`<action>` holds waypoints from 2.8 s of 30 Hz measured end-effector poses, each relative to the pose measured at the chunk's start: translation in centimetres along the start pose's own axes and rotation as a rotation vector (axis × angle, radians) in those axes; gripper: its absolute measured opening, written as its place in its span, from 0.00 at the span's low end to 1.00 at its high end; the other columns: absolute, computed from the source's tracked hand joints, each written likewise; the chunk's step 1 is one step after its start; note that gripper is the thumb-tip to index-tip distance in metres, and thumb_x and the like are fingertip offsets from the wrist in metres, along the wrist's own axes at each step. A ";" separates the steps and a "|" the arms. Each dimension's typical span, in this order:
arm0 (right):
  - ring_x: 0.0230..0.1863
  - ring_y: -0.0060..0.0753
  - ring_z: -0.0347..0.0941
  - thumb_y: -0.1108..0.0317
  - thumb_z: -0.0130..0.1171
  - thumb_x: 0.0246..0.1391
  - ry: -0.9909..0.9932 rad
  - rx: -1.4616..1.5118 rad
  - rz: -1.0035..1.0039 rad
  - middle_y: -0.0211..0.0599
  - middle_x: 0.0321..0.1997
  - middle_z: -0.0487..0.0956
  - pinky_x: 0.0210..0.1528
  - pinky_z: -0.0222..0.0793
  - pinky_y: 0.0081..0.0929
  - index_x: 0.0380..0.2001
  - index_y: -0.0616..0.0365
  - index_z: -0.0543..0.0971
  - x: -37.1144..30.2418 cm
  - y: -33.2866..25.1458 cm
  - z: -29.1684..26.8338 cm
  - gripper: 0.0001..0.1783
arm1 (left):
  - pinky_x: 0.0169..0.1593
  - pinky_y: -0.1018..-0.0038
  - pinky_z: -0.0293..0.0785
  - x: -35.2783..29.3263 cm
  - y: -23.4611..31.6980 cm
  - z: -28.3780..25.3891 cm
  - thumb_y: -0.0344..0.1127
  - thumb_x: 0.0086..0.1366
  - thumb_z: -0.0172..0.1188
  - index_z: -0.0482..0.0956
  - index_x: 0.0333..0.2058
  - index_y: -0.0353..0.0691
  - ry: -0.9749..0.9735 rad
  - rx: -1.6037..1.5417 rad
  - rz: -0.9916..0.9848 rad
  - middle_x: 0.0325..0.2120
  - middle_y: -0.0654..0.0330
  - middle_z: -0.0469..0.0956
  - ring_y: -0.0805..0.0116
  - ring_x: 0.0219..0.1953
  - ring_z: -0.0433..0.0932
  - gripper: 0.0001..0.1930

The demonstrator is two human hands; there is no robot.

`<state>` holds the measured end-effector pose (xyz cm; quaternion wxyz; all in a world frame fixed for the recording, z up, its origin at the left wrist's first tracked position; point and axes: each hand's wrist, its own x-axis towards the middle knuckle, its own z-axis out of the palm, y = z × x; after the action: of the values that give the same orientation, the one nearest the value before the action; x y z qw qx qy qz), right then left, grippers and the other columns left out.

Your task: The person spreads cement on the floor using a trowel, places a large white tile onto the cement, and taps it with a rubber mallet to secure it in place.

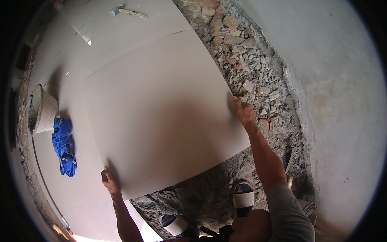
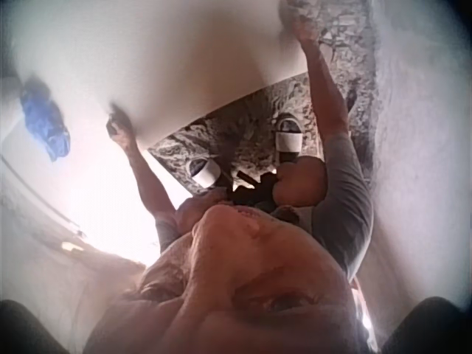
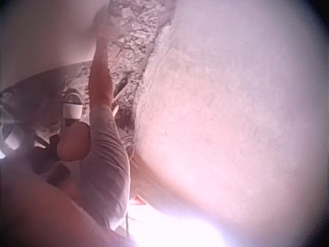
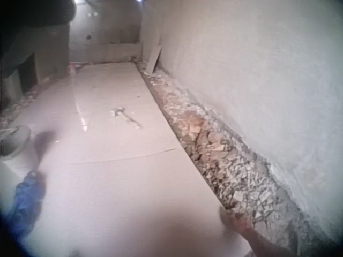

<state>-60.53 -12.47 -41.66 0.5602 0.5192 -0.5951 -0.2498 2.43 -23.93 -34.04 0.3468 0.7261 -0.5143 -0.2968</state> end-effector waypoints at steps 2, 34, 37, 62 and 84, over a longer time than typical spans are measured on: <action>0.22 0.30 0.68 0.59 0.54 0.62 -0.231 0.392 0.171 0.32 0.26 0.74 0.21 0.65 0.24 0.59 0.55 0.72 1.7 1.1 -0.8 0.23 | 0.41 0.70 0.69 0.0 1.1 -0.9 0.59 0.67 0.53 0.74 0.45 0.29 -0.042 0.092 -0.106 0.32 0.56 0.76 0.64 0.35 0.72 0.31; 0.74 0.45 0.44 0.43 0.41 0.63 -0.334 1.340 0.063 0.46 0.73 0.52 0.73 0.37 0.50 0.68 0.53 0.57 42.3 -14.1 -5.6 0.37 | 0.71 0.48 0.28 13.7 19.4 23.8 0.68 0.67 0.34 0.43 0.70 0.55 -0.313 0.893 0.379 0.71 0.54 0.37 0.54 0.73 0.31 0.39; 0.74 0.44 0.44 0.43 0.41 0.63 -0.394 1.334 0.162 0.44 0.74 0.50 0.74 0.37 0.47 0.69 0.51 0.54 47.8 -15.7 -2.2 0.37 | 0.70 0.47 0.27 14.2 19.8 23.5 0.67 0.67 0.37 0.42 0.70 0.55 -0.404 0.908 0.347 0.71 0.53 0.36 0.52 0.73 0.31 0.39; 0.51 0.54 0.73 0.62 0.55 0.54 -0.253 1.373 0.387 0.50 0.49 0.73 0.53 0.71 0.46 0.52 0.56 0.72 58.9 -20.6 0.5 0.22 | 0.68 0.40 0.26 15.3 20.3 22.3 0.67 0.67 0.36 0.35 0.70 0.57 -0.548 0.811 0.294 0.71 0.51 0.30 0.49 0.73 0.29 0.40; 0.37 0.32 0.77 0.58 0.60 0.57 -0.993 1.600 0.560 0.44 0.38 0.80 0.37 0.74 0.30 0.47 0.63 0.74 19.9 -3.7 -7.8 0.21 | 0.71 0.49 0.28 8.3 7.6 8.7 0.73 0.62 0.37 0.43 0.69 0.41 -0.098 0.723 -0.057 0.71 0.49 0.38 0.54 0.73 0.32 0.49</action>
<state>-48.72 -29.34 -34.85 -0.2318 0.4215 -0.8582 0.1791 -6.13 -35.37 -33.57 0.0342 0.8007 -0.5816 -0.1396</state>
